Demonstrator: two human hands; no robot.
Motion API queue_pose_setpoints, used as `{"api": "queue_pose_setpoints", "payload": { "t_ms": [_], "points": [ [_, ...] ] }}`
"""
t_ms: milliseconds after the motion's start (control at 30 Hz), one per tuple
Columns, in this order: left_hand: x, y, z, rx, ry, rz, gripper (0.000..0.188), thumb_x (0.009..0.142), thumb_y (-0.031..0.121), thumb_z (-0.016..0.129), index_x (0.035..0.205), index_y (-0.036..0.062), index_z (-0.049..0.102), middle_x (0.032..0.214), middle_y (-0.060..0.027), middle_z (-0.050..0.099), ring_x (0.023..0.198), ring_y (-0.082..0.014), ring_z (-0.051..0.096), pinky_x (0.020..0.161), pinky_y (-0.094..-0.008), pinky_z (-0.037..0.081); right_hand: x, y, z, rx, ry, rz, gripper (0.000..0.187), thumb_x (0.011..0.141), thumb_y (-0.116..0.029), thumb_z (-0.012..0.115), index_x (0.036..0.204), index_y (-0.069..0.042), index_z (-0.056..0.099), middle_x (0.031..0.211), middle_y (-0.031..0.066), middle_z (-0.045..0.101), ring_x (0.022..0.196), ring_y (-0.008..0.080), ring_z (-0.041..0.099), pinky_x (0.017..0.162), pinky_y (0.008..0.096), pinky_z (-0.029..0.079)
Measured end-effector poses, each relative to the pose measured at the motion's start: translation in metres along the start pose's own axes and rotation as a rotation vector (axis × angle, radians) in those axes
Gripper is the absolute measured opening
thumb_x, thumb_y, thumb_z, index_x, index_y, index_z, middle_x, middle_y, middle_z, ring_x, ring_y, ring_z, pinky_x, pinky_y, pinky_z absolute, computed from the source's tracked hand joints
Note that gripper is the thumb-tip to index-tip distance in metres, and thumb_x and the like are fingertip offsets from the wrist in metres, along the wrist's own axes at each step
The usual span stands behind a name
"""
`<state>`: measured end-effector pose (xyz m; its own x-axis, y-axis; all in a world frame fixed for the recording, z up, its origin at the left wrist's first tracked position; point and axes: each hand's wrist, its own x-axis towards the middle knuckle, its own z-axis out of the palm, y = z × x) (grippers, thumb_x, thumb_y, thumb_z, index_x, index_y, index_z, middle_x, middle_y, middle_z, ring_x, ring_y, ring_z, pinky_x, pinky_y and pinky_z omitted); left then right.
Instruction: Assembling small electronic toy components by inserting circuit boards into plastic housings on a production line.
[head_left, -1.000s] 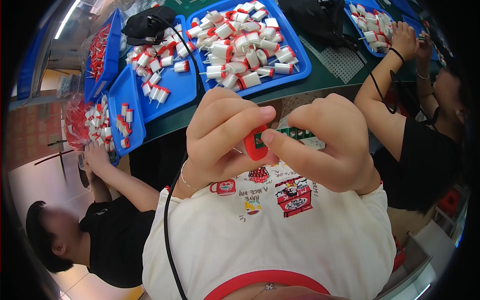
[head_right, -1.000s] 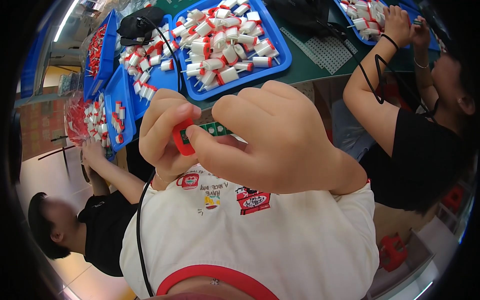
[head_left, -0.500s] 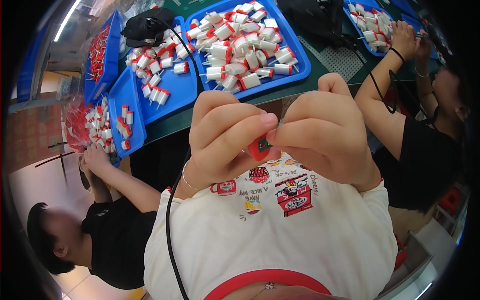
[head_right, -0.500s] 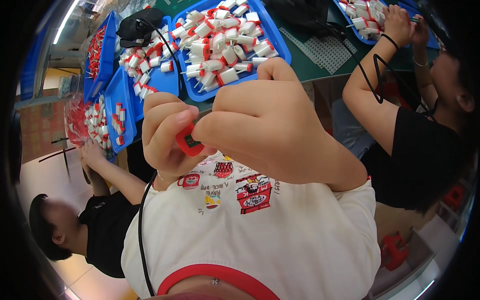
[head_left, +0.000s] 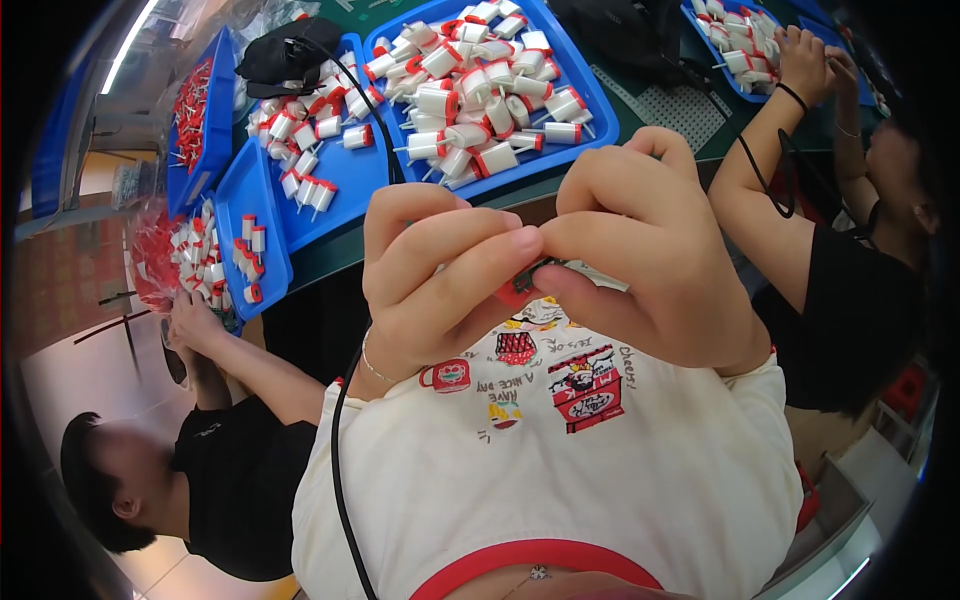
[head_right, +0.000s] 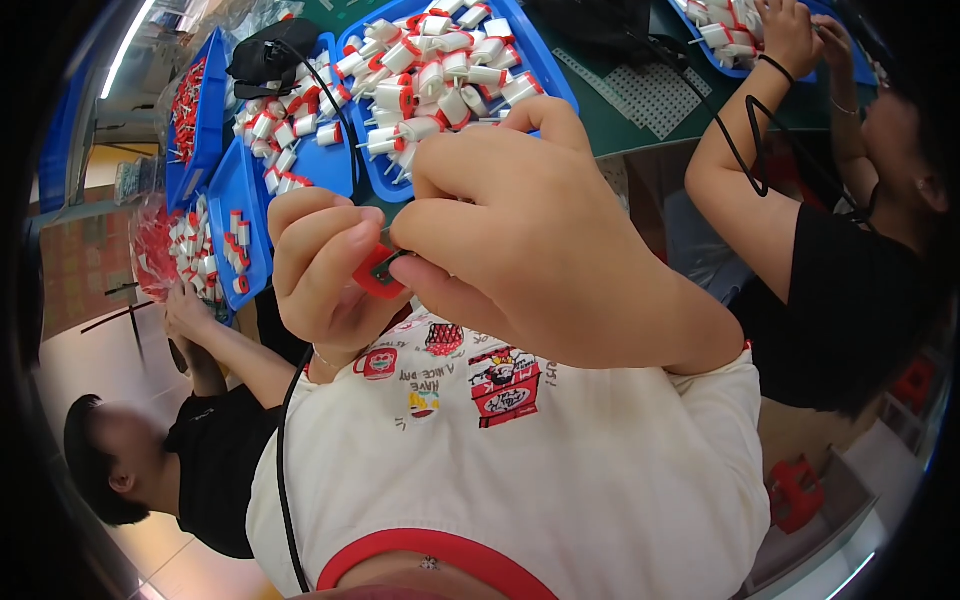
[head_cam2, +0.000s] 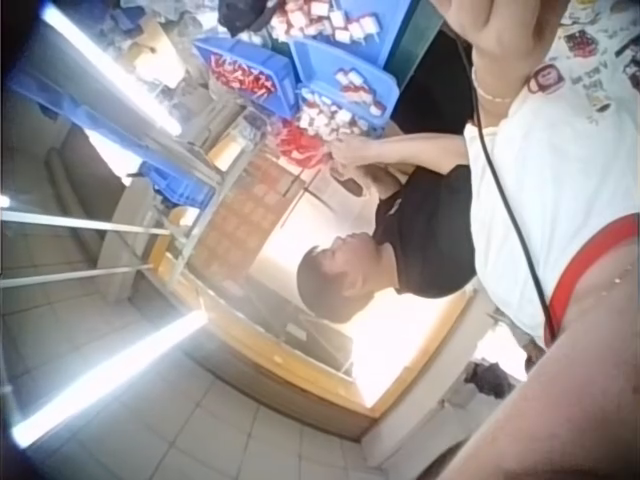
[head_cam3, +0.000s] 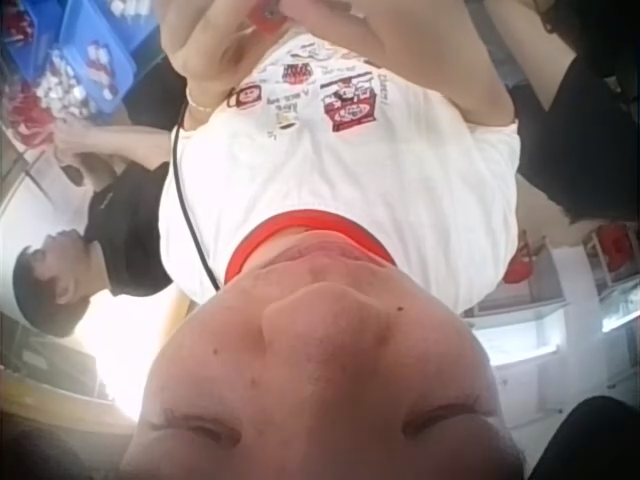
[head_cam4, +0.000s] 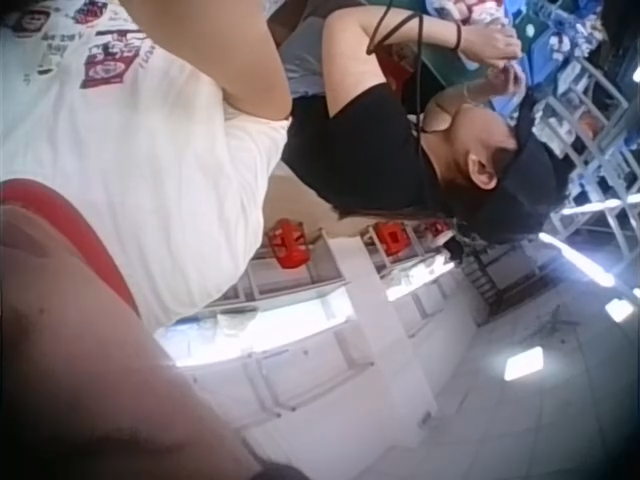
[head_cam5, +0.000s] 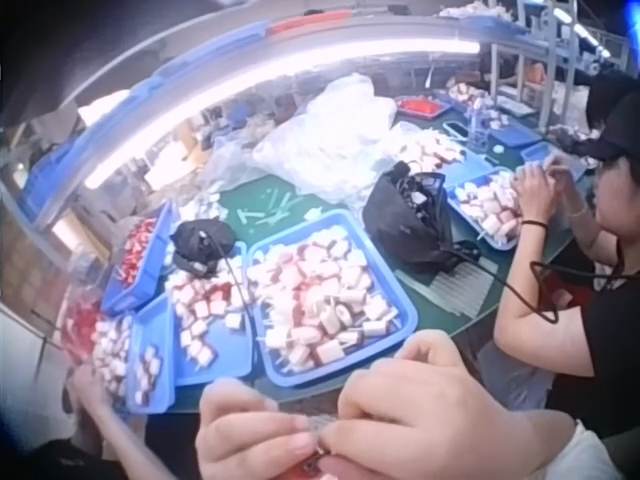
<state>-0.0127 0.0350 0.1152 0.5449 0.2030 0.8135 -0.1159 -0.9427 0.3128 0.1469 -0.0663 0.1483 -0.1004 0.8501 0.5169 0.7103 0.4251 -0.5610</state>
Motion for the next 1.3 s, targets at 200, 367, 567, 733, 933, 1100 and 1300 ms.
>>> {"api": "queue_pose_setpoints", "payload": {
  "t_ms": [200,367,567,733,933,1100,1300],
  "points": [
    [-0.001,-0.002,0.001,-0.06,-0.016,0.007,0.045,0.054,0.015,0.075,0.097,0.0116,0.066,0.09,-0.0014,0.06,0.075,-0.0197,0.047,0.06,-0.0256,0.041,0.0,0.001,-0.002,0.016,-0.029,0.009,0.016,0.063,-0.01,0.069,0.074,-0.007,0.059,0.071,0.0005,0.048,0.066,0.016,0.047,0.069,0.0338,0.028],
    [-0.002,0.002,0.002,-0.02,-0.027,0.003,0.04,0.056,0.015,0.075,0.096,0.0118,0.067,0.091,-0.0014,0.06,0.075,-0.0194,0.046,0.059,-0.0241,0.042,0.0,0.001,0.001,-0.001,-0.025,0.0,0.016,0.062,-0.011,0.07,0.072,-0.008,0.058,0.071,-0.0009,0.048,0.066,0.0154,0.048,0.07,0.0344,0.029],
    [-0.001,0.006,-0.001,0.074,-0.042,0.05,0.04,0.055,0.013,0.077,0.092,0.0095,0.066,0.088,-0.0036,0.06,0.073,-0.021,0.048,0.057,-0.0255,0.042,-0.001,-0.001,0.001,-0.152,0.06,-0.029,0.017,0.058,-0.012,0.071,0.068,-0.009,0.058,0.069,-0.0021,0.049,0.066,0.0155,0.048,0.076,0.0389,0.03],
    [-0.001,0.004,0.0,0.021,-0.042,0.065,0.041,0.052,0.012,0.079,0.09,0.0073,0.063,0.086,-0.0058,0.061,0.072,-0.0226,0.051,0.057,-0.0281,0.042,0.0,-0.001,0.001,-0.093,0.084,-0.047,0.016,0.055,-0.01,0.07,0.064,-0.01,0.057,0.068,-0.0032,0.052,0.068,0.0148,0.049,0.08,0.041,0.029],
    [0.0,0.004,0.001,0.071,-0.03,0.065,0.037,0.057,0.009,0.074,0.093,0.01,0.068,0.089,-0.0022,0.059,0.074,-0.0189,0.048,0.055,-0.0228,0.042,0.001,-0.003,0.003,-0.214,0.096,-0.019,0.015,0.054,-0.009,0.07,0.062,-0.011,0.057,0.067,-0.004,0.051,0.068,0.0147,0.05,0.084,0.0423,0.029],
    [0.001,0.003,-0.001,0.101,-0.023,0.093,0.036,0.054,0.005,0.074,0.09,0.0037,0.067,0.088,-0.005,0.059,0.071,-0.0189,0.052,0.054,-0.0247,0.041,-0.004,-0.005,0.013,-0.342,0.211,-0.049,0.015,0.054,-0.01,0.071,0.063,-0.009,0.058,0.066,-0.0029,0.051,0.065,0.015,0.051,0.086,0.0431,0.03],
    [-0.003,0.003,-0.001,0.06,0.05,0.077,0.04,0.052,0.001,0.076,0.091,0.0015,0.065,0.089,-0.0066,0.058,0.078,-0.0219,0.057,0.056,-0.0277,0.043,-0.012,-0.018,0.022,-0.44,0.362,-0.053,0.014,0.058,-0.01,0.071,0.066,-0.005,0.061,0.062,0.0008,0.051,0.055,0.0145,0.053,0.082,0.0417,0.037]
  ]
}}
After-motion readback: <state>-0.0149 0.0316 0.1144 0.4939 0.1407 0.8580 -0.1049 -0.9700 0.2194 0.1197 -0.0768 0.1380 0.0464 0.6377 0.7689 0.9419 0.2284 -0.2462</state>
